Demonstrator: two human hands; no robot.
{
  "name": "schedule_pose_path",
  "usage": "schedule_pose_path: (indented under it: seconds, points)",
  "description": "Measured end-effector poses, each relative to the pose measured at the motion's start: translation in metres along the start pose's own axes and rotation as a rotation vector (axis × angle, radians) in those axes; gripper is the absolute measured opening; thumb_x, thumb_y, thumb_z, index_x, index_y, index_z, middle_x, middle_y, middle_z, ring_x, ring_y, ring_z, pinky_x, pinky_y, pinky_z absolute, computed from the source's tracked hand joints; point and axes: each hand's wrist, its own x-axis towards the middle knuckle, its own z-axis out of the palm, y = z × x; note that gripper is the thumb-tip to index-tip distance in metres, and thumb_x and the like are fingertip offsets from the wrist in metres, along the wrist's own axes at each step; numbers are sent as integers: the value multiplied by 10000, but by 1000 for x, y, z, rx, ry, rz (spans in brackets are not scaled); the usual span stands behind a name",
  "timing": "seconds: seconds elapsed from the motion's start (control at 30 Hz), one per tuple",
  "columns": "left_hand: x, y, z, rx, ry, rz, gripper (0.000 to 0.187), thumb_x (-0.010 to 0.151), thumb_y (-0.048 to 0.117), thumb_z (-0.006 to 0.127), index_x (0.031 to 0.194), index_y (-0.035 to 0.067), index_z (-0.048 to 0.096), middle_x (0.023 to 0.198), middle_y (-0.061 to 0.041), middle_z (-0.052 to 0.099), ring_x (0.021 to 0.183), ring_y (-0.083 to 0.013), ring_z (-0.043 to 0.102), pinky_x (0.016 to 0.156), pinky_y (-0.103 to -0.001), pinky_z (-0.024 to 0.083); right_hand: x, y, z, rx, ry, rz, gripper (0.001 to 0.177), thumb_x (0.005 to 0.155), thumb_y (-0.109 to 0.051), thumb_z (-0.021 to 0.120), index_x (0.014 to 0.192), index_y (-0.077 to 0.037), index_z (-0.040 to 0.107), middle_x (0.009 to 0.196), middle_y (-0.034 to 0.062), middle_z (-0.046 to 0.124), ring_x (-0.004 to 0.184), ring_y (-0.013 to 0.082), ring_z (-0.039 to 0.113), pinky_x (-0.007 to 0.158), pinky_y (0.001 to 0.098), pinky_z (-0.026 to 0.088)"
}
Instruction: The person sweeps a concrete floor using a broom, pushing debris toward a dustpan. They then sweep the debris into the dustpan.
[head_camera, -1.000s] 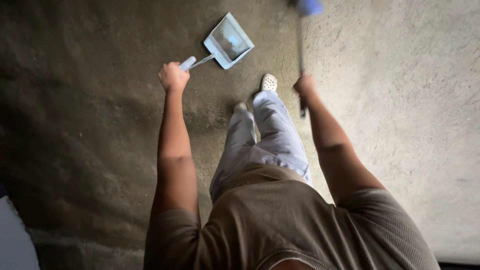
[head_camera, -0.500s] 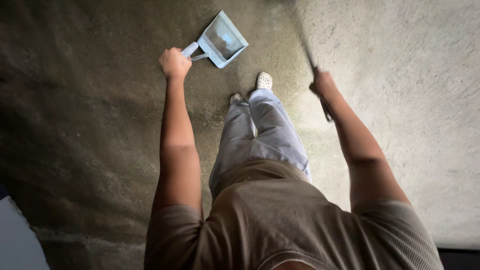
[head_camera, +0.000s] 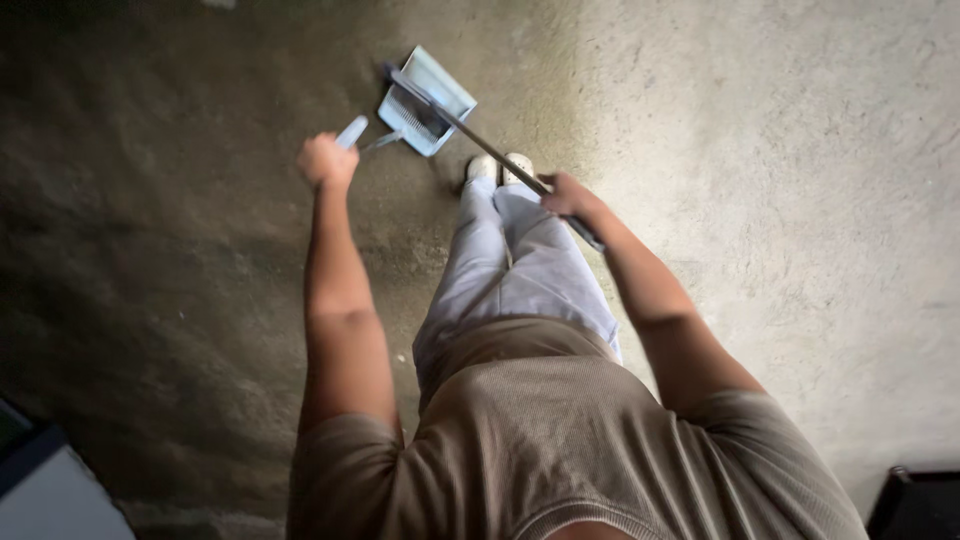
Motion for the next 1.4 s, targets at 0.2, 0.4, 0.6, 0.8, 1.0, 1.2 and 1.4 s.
schedule_pose_path:
  seconds: [0.2, 0.4, 0.6, 0.8, 1.0, 1.2, 1.4]
  points:
    - [-16, -53, -31, -52, 17, -57, 346, 743, 426, 844, 931, 138, 812, 840, -201, 744, 780, -432, 717, 686, -519, 572, -139, 67, -67, 361, 277, 273, 585, 935, -74, 635, 1510, -149, 555, 897, 104, 692, 527, 114, 481, 462, 308, 438]
    - [11, -37, -95, -116, 94, 96, 316, 755, 374, 844, 961, 135, 821, 826, -203, 731, 777, -434, 699, 762, -518, 570, -144, 132, -140, 562, 812, 276, 198, 935, -4, 581, 1112, 85, 583, 698, 116, 571, 498, 208, 566, 421, 373, 485]
    - [86, 48, -123, -62, 178, 237, 272, 678, 334, 864, 857, 131, 831, 775, -193, 734, 753, -430, 697, 747, -572, 528, -86, 166, -203, 790, 931, 445, 60, 867, -7, 563, 868, 43, 596, 675, 134, 622, 518, 242, 625, 407, 395, 454]
    - [152, 147, -144, -116, 154, 276, 247, 711, 324, 849, 886, 150, 828, 802, -188, 735, 772, -422, 706, 766, -528, 562, 47, 97, -102, 158, 783, 376, 446, 787, -173, 761, 1183, 3, 656, 973, 239, 712, 853, 389, 695, 734, 510, 584]
    - [199, 230, -156, -73, 167, 393, 252, 683, 300, 859, 866, 131, 818, 780, -210, 728, 739, -425, 706, 716, -524, 562, 6, -19, -129, 175, 441, 196, 496, 846, -134, 716, 1336, -97, 652, 866, 229, 741, 677, 317, 675, 597, 441, 559]
    - [211, 244, -159, -70, 104, 433, 225, 717, 306, 846, 828, 114, 809, 776, -206, 725, 737, -430, 701, 723, -522, 564, -46, -2, -253, 261, 436, 113, 474, 894, -68, 638, 1365, -121, 628, 794, 186, 727, 480, 247, 628, 486, 408, 549]
    - [202, 241, -152, -27, 117, 455, 217, 720, 311, 835, 789, 109, 799, 750, -203, 724, 726, -431, 696, 708, -536, 560, 91, 28, -341, -68, 808, 98, 401, 834, -43, 652, 1221, 31, 571, 908, 326, 666, 808, 462, 663, 649, 505, 559]
